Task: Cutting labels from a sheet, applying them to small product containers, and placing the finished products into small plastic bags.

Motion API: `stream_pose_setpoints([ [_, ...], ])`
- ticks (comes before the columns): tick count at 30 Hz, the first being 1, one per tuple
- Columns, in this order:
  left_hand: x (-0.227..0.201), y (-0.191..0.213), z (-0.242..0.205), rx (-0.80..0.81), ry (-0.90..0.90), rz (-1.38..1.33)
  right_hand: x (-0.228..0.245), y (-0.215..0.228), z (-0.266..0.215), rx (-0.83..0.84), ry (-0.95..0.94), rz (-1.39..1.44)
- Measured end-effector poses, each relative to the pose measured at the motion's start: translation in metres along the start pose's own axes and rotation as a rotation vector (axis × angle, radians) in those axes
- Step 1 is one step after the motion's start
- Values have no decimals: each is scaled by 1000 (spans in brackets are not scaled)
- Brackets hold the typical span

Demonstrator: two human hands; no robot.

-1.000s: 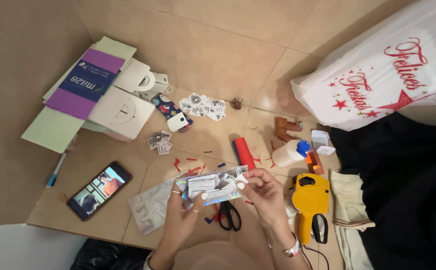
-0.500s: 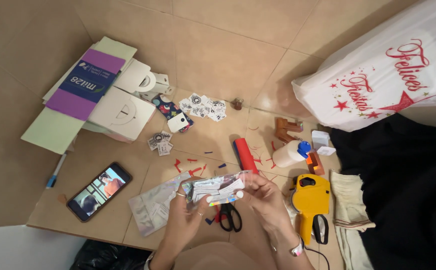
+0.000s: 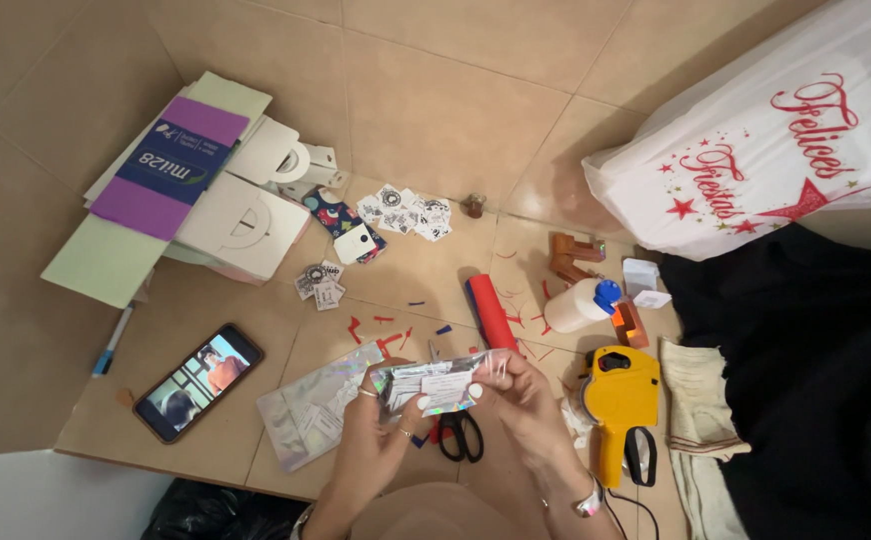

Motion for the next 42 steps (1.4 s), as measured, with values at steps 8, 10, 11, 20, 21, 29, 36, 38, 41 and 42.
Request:
stream_pose_setpoints([
  [8, 9, -6, -1, 16, 93, -48, -1, 9, -2, -22, -10, -162],
  [10, 8, -7, 0, 18, 102, -20, 3, 7, -3, -49, -57, -199],
  [11, 3, -8, 0, 40, 82, 1, 13, -3, -4, 26, -14, -220],
  [20, 13, -3, 3, -34, 88, 17, 26, -14, -3, 139, 105, -200],
  [21, 12, -3, 3, -30, 90, -6, 29, -16, -2, 140, 144, -180],
  [29, 7, -2, 4, -27, 54, -1, 18, -13, -3, 147, 41, -124],
  [36, 5, -1, 5, 19, 87, 22, 22, -23, -7, 273, -98, -136],
  [38, 5, -1, 5, 24, 97, 29, 30, -25, -7, 262, -80, -123],
  [41, 6, -2, 5, 15, 111, 19, 32, -22, -5, 209, -15, -91],
  [42, 7, -3, 6, 2, 115, 1, 33, -19, -4, 166, 31, -72],
])
Point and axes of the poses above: each hand's wrist, its own z-axis towards the middle knuckle, its own y-axis out of the back of the hand, x = y × z, the point moved 5 cm from there along z, towards the middle knuckle, and after that the axes turned 4 degrees about -z, right-handed, at the moved point
